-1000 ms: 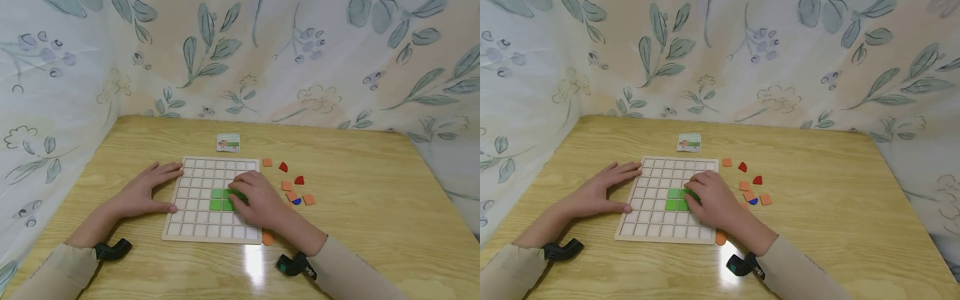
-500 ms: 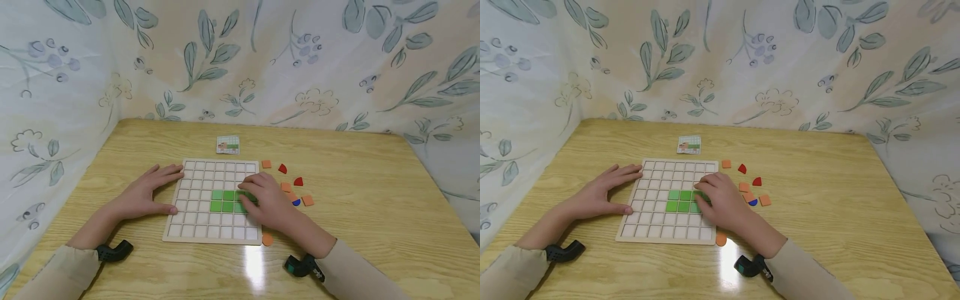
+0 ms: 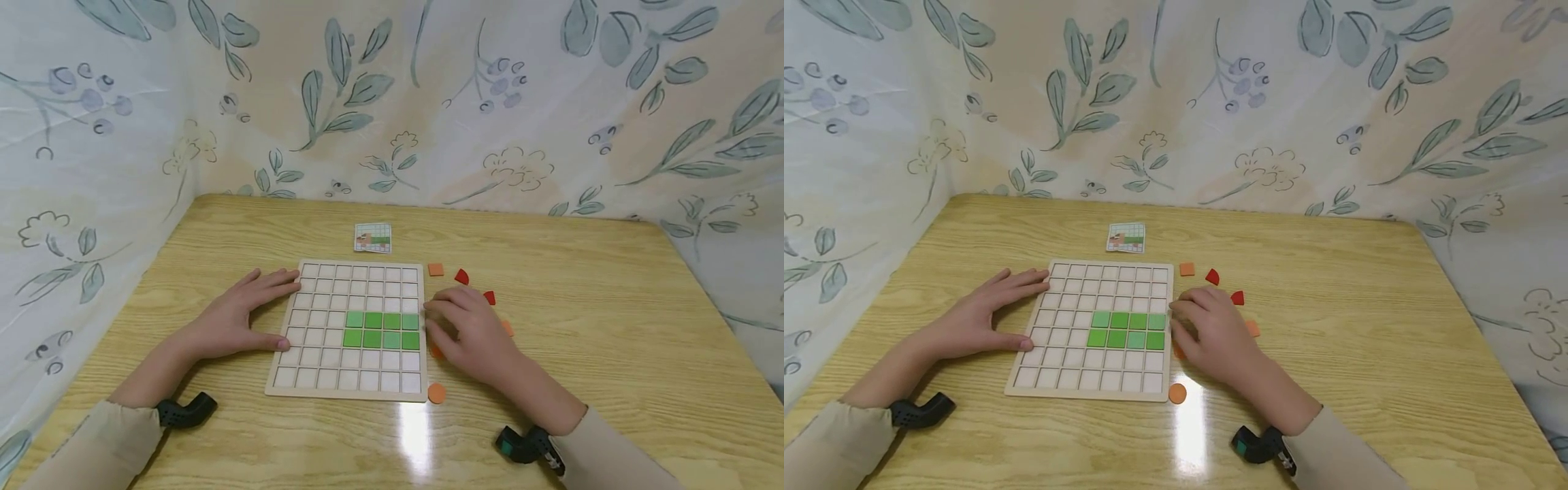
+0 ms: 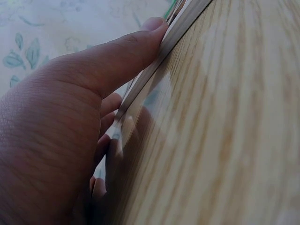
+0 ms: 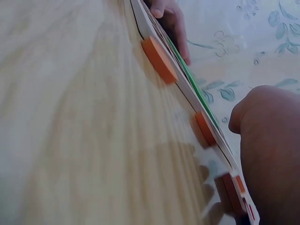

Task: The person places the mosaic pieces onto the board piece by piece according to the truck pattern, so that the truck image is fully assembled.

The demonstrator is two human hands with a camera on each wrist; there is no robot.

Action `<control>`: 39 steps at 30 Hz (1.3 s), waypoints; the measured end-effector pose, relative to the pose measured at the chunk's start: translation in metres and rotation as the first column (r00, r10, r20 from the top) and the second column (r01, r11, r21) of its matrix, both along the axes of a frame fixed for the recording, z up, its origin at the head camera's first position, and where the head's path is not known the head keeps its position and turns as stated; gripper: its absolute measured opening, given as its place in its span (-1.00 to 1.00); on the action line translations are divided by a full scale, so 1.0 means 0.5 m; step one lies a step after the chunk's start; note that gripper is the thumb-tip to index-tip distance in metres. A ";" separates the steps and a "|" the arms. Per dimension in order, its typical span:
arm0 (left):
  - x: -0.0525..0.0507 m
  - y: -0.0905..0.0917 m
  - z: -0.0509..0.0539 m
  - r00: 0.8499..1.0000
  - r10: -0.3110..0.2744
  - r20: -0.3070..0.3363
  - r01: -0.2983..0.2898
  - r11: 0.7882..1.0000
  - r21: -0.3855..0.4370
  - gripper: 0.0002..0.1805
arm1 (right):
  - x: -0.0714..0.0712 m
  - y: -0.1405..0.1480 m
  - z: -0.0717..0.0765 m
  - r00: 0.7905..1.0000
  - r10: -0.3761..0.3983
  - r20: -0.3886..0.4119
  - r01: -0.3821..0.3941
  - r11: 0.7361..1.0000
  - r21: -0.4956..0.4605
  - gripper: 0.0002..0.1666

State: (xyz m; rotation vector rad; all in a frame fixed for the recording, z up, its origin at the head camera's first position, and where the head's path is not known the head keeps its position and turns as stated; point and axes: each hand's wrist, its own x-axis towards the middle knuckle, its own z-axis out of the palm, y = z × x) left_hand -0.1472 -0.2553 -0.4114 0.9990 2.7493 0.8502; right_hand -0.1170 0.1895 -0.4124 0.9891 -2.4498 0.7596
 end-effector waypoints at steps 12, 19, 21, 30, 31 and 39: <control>0.002 0.001 0.002 1.000 -0.008 -0.012 0.008 1.000 0.005 0.08 | 0.017 0.075 0.001 0.998 -0.058 0.007 0.058 0.998 -0.022 -0.70; 0.004 0.001 0.001 1.000 0.009 0.013 -0.010 1.000 0.017 0.08 | 0.023 0.110 -0.001 0.998 -0.065 0.019 0.066 0.998 -0.012 -0.72; 0.004 0.001 0.000 1.000 0.009 0.012 -0.010 1.000 0.019 0.09 | 0.025 0.117 -0.002 0.997 -0.074 0.017 0.074 0.997 -0.004 -0.75; 0.004 -0.001 0.001 1.000 0.015 0.005 -0.015 1.000 0.016 0.09 | 0.043 0.145 -0.006 0.995 -0.098 0.016 0.097 0.995 0.023 -0.74; 0.004 -0.001 0.002 1.000 0.012 0.001 -0.012 1.000 0.015 0.09 | 0.045 0.149 -0.006 0.995 -0.100 0.016 0.100 0.995 0.025 -0.72; 0.003 0.000 0.004 1.000 -0.007 -0.010 0.007 1.000 0.015 0.07 | 0.047 0.158 -0.004 0.996 -0.088 0.033 0.087 0.996 0.021 -0.66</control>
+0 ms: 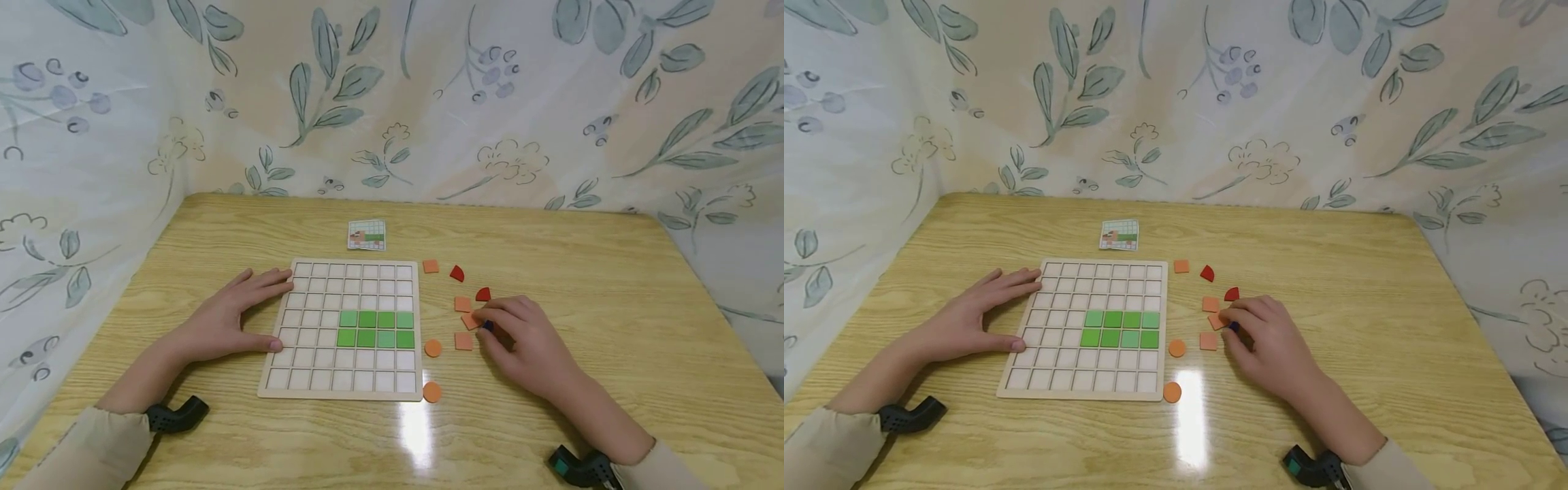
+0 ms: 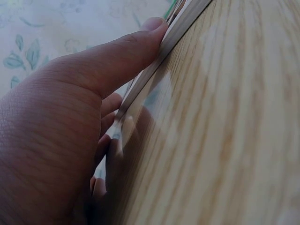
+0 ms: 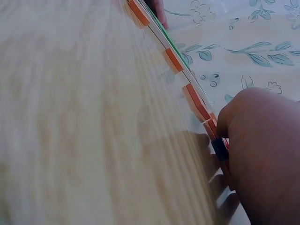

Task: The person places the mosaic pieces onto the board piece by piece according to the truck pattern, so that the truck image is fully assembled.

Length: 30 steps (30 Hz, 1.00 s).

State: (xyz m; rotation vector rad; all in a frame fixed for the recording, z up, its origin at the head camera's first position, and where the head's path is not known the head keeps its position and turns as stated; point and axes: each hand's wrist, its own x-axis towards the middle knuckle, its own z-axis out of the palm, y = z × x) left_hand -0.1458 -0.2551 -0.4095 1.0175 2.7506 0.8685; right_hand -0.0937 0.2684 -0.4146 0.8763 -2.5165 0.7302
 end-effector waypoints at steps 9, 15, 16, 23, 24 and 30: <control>-0.001 -0.002 -0.006 1.000 0.008 0.006 -0.008 1.000 0.003 0.08 | -0.004 -0.006 -0.002 1.000 0.011 0.001 -0.011 1.000 0.015 -0.70; -0.003 -0.002 -0.008 1.000 0.020 0.009 -0.020 1.000 0.001 0.10 | -0.007 -0.005 -0.002 1.000 0.012 -0.004 -0.012 1.000 0.020 -0.74; -0.003 -0.001 -0.008 1.000 0.023 0.010 -0.023 1.000 -0.002 0.10 | -0.007 -0.005 -0.001 1.000 0.017 -0.006 -0.017 1.000 0.017 -0.74; -0.005 0.000 -0.010 1.000 0.023 0.014 -0.023 1.000 -0.007 0.11 | -0.008 -0.005 -0.001 1.000 0.027 0.001 -0.027 1.000 0.008 -0.76; -0.005 0.000 -0.011 1.000 0.025 0.015 -0.025 1.000 -0.004 0.11 | -0.008 -0.005 -0.001 1.000 0.024 0.003 -0.024 1.000 0.010 -0.76; -0.004 -0.002 -0.008 1.000 0.020 0.013 -0.020 1.000 0.001 0.11 | -0.011 -0.008 -0.002 1.000 0.029 -0.004 -0.029 1.000 0.011 -0.75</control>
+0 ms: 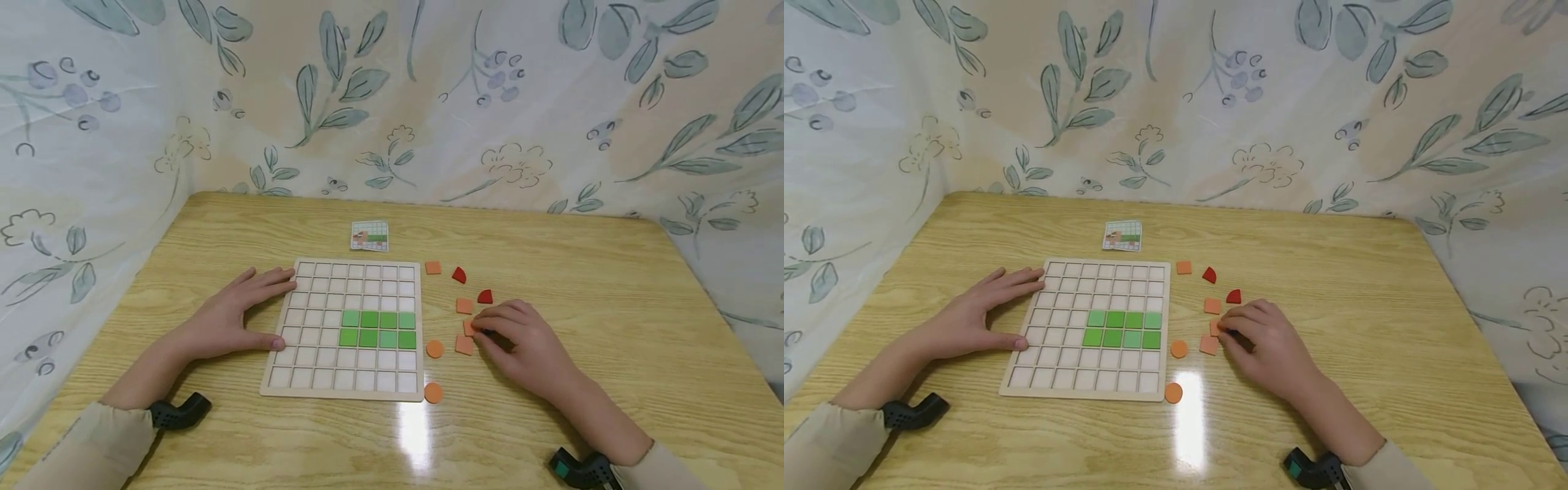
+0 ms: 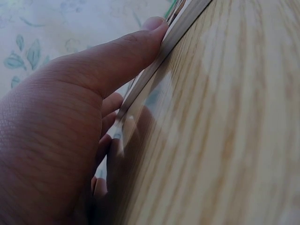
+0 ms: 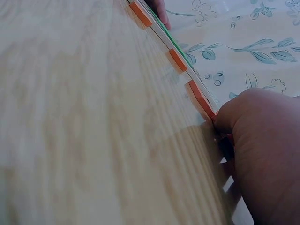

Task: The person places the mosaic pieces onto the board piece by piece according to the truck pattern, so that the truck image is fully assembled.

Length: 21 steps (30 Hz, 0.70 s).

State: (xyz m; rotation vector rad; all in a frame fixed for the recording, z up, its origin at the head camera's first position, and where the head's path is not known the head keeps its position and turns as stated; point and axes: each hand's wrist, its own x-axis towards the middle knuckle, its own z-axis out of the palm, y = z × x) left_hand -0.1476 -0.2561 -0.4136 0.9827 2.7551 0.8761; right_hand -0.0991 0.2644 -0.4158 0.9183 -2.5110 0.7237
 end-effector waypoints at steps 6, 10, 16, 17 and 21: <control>0.000 -0.004 0.005 1.000 0.011 0.007 -0.011 1.000 0.003 0.11 | -0.006 -0.006 0.004 1.000 -0.003 0.002 0.003 1.000 -0.026 -0.76; -0.001 -0.004 0.004 1.000 0.002 0.005 -0.002 1.000 0.006 0.10 | -0.009 -0.015 0.007 1.000 0.008 0.009 -0.007 0.999 -0.043 -0.75; -0.005 0.000 0.004 1.000 -0.008 -0.007 0.008 1.000 0.000 0.11 | -0.009 -0.043 0.007 0.999 0.046 0.013 -0.045 0.995 -0.090 -0.72; -0.006 0.000 0.004 1.000 -0.009 -0.009 0.009 1.000 -0.002 0.12 | -0.009 -0.050 0.007 0.999 0.052 0.015 -0.050 0.994 -0.097 -0.72; -0.009 0.000 0.005 1.000 -0.008 -0.014 0.008 1.000 -0.007 0.13 | -0.009 -0.082 0.011 0.996 0.087 0.033 -0.082 0.990 -0.118 -0.76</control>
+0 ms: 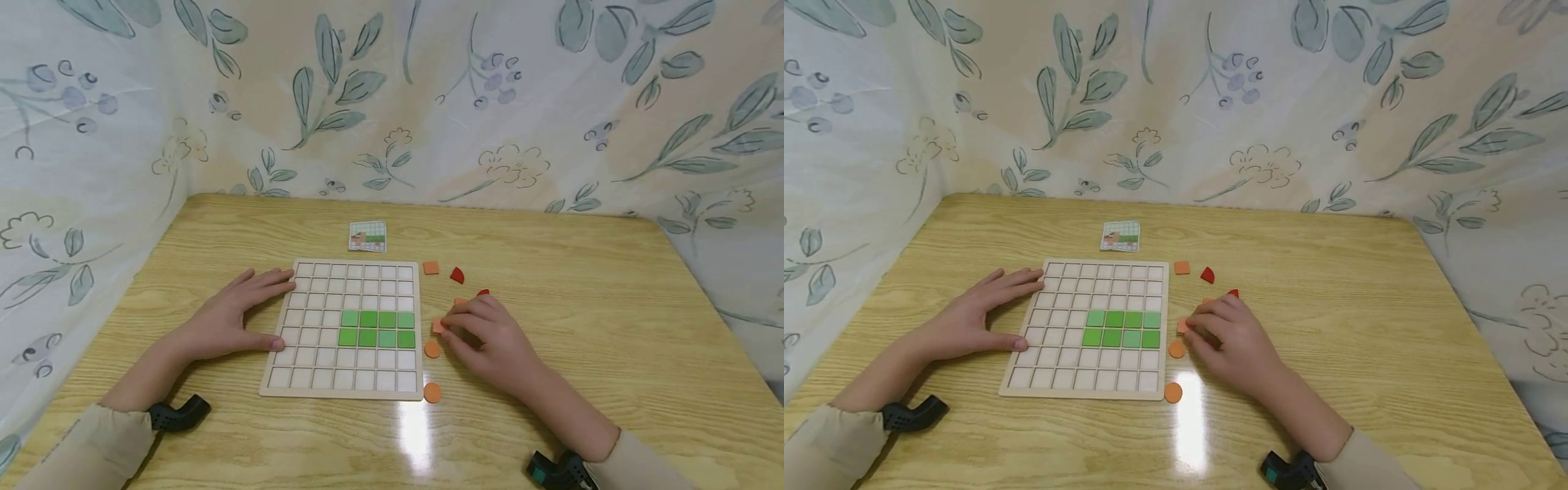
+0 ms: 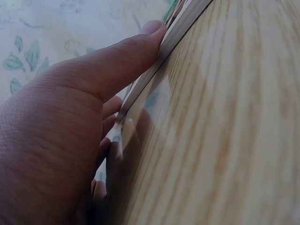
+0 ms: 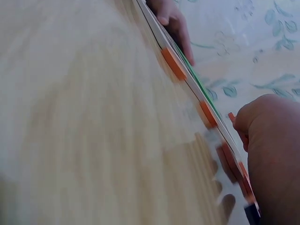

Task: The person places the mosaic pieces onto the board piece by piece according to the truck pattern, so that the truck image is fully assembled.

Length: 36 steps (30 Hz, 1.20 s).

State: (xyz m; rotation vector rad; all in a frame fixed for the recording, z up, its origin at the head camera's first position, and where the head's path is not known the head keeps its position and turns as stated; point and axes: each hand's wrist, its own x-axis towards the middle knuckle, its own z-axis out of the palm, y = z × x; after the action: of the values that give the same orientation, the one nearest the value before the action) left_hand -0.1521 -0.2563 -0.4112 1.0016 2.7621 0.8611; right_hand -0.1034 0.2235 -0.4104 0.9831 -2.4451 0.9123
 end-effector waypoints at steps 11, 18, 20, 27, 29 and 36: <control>0.000 0.000 0.001 1.000 0.003 0.011 -0.003 1.000 -0.001 0.12 | -0.006 -0.101 0.005 0.988 0.139 -0.071 -0.138 0.990 0.009 -0.83; 0.004 0.002 0.007 1.000 -0.004 0.009 0.004 1.000 -0.001 0.09 | -0.005 -0.145 0.008 0.979 0.185 -0.083 -0.184 0.983 0.021 -0.82; 0.006 0.004 0.009 1.000 -0.005 0.010 0.005 1.000 -0.007 0.09 | -0.006 -0.158 0.008 0.977 0.191 -0.093 -0.190 0.982 0.023 -0.82; 0.007 0.005 0.010 1.000 0.003 0.020 -0.003 1.000 -0.012 0.09 | -0.010 -0.191 0.007 0.967 0.206 -0.148 -0.198 0.978 0.064 -0.83; 0.006 0.005 0.009 1.000 0.001 0.017 -0.001 1.000 -0.014 0.09 | -0.012 -0.198 0.008 0.966 0.212 -0.149 -0.203 0.976 0.075 -0.83; 0.005 0.005 0.009 1.000 -0.001 0.015 0.001 1.000 -0.019 0.09 | -0.017 -0.222 0.012 0.966 0.212 -0.151 -0.198 0.975 0.106 -0.86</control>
State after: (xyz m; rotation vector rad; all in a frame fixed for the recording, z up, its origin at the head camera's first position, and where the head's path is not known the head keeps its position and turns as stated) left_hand -0.1497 -0.2538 -0.4066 0.9893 2.7519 0.8372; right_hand -0.1118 0.1127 -0.4046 1.3088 -2.2966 0.7577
